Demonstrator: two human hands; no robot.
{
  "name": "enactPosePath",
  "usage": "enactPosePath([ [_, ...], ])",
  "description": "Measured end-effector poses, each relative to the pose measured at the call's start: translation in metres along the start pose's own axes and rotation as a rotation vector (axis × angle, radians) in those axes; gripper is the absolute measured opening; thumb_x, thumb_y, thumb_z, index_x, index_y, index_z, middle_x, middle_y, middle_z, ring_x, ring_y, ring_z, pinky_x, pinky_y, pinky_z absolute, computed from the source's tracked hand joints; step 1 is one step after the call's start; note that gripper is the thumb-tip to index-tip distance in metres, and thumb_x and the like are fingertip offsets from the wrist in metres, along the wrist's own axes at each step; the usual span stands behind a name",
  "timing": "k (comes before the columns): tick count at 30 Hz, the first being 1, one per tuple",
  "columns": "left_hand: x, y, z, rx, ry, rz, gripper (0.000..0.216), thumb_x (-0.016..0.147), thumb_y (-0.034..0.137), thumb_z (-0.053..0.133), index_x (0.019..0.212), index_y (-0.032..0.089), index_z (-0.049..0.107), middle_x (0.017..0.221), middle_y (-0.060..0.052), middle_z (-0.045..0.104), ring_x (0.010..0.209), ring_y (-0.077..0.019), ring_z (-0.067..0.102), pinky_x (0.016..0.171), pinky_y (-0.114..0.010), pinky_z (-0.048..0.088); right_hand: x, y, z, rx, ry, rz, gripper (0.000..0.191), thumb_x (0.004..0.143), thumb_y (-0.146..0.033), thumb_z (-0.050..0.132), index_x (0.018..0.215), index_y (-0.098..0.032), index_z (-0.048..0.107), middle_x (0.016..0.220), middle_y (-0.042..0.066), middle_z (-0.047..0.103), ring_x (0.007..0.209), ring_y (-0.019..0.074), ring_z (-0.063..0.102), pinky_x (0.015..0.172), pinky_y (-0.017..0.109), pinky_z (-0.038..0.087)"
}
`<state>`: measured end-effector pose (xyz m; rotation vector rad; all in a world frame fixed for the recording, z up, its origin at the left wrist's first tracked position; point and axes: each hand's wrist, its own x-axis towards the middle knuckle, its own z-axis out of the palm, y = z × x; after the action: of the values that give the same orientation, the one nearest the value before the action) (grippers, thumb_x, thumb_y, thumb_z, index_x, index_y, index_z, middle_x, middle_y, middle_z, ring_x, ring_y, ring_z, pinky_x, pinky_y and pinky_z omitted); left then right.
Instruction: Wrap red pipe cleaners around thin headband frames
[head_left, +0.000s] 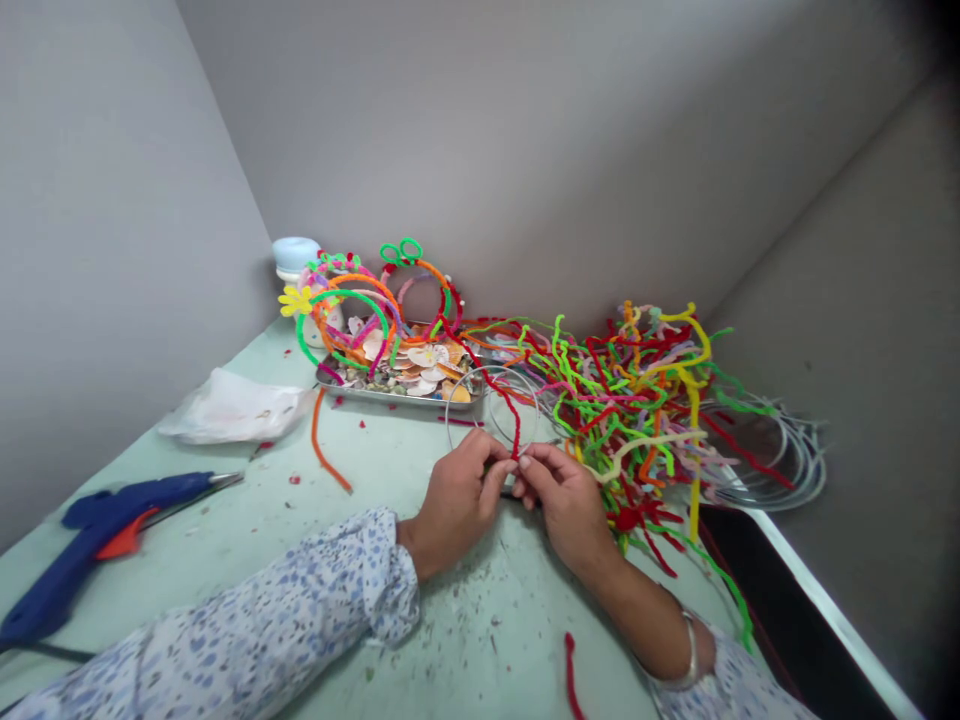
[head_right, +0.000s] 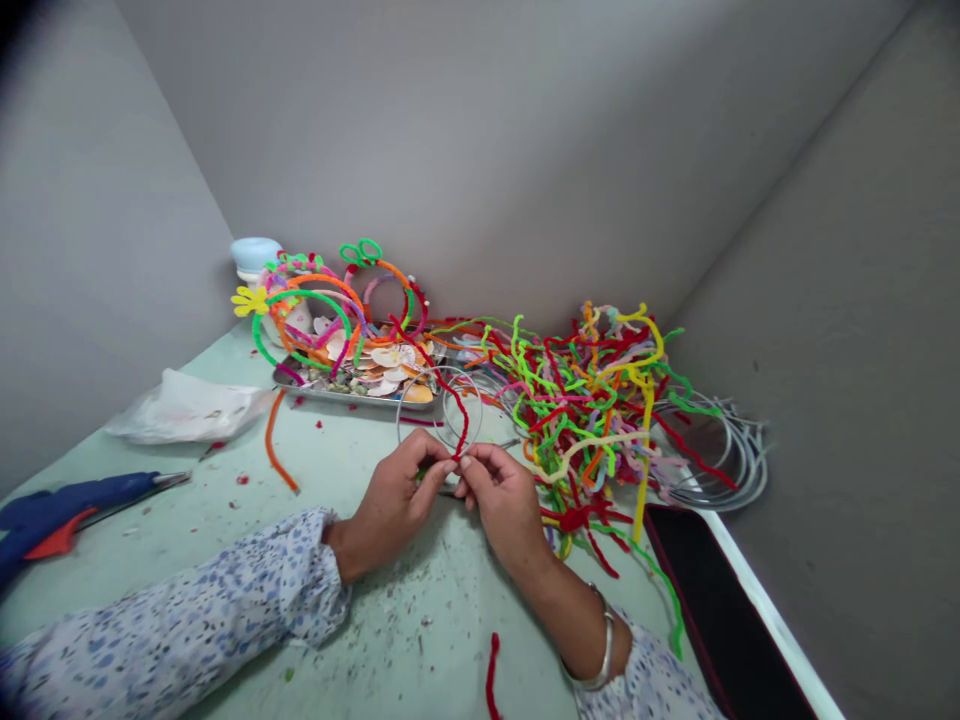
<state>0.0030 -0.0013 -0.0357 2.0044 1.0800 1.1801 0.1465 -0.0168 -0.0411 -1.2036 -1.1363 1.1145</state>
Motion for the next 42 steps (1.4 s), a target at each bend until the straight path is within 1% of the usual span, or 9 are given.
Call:
enactPosePath([
  [7,-0.001,0.002,-0.001,0.021,-0.016,-0.004,0.013,0.092,0.024,0.047,0.083,0.018,0.053,0.078,0.000,0.055,0.071,-0.0129,0.052,0.066,-0.025,0.039,0.000,-0.001,0.000,-0.008,-0.020,-0.014,0.015,0.082,-0.031,0.060,0.075,-0.018,0.060,0.056,-0.003,0.058,0.049,0.0094,0.047,0.049,0.022,0.038],
  [17,-0.002,0.006,-0.001,0.014,-0.030,0.009,0.013,0.092,0.024,0.046,0.083,0.019,0.054,0.078,-0.001,0.058,0.071,-0.0136,0.053,0.066,-0.025,0.041,-0.001,0.004,-0.005,0.090,-0.085,-0.041,0.013,0.085,-0.031,0.060,0.079,-0.019,0.061,0.061,-0.003,0.059,0.054,0.0107,0.051,0.053,0.022,0.040],
  [26,-0.004,0.007,0.002,-0.035,-0.049,0.002,0.014,0.093,0.024,0.046,0.084,0.019,0.055,0.079,-0.002,0.059,0.073,-0.0145,0.055,0.068,-0.026,0.042,-0.001,0.003,-0.006,0.088,-0.077,-0.039,0.012,0.085,-0.026,0.057,0.075,-0.019,0.058,0.057,-0.004,0.056,0.052,0.0103,0.048,0.053,0.022,0.038],
  [31,-0.004,0.007,0.004,-0.066,-0.038,-0.009,0.012,0.092,0.023,0.048,0.083,0.019,0.055,0.080,-0.002,0.060,0.074,-0.0140,0.055,0.069,-0.026,0.043,-0.001,0.005,-0.006,0.115,-0.079,-0.055,0.010,0.084,-0.024,0.057,0.075,-0.020,0.058,0.058,-0.005,0.055,0.052,0.0098,0.046,0.053,0.021,0.037],
  [35,-0.004,0.007,0.004,-0.062,-0.030,-0.011,0.012,0.092,0.023,0.048,0.084,0.018,0.055,0.079,-0.002,0.059,0.073,-0.0137,0.055,0.069,-0.026,0.043,0.000,0.009,-0.005,0.183,-0.094,-0.046,0.009,0.085,-0.027,0.058,0.079,-0.020,0.058,0.061,-0.004,0.056,0.055,0.0110,0.048,0.056,0.022,0.038],
  [39,-0.004,0.007,0.004,-0.072,-0.030,-0.012,0.012,0.092,0.023,0.048,0.084,0.019,0.055,0.079,-0.002,0.060,0.073,-0.0138,0.056,0.069,-0.026,0.043,0.001,0.010,-0.004,0.203,-0.080,-0.035,0.017,0.086,-0.035,0.059,0.077,-0.020,0.058,0.061,-0.004,0.055,0.055,0.0113,0.047,0.055,0.023,0.038],
  [42,-0.004,0.007,0.004,-0.072,-0.037,-0.006,0.012,0.092,0.023,0.047,0.083,0.019,0.054,0.080,-0.002,0.060,0.074,-0.0144,0.056,0.070,-0.027,0.043,0.001,0.008,-0.003,0.220,-0.068,-0.022,0.019,0.086,-0.037,0.060,0.076,-0.020,0.058,0.060,-0.004,0.054,0.054,0.0110,0.046,0.054,0.022,0.037],
])
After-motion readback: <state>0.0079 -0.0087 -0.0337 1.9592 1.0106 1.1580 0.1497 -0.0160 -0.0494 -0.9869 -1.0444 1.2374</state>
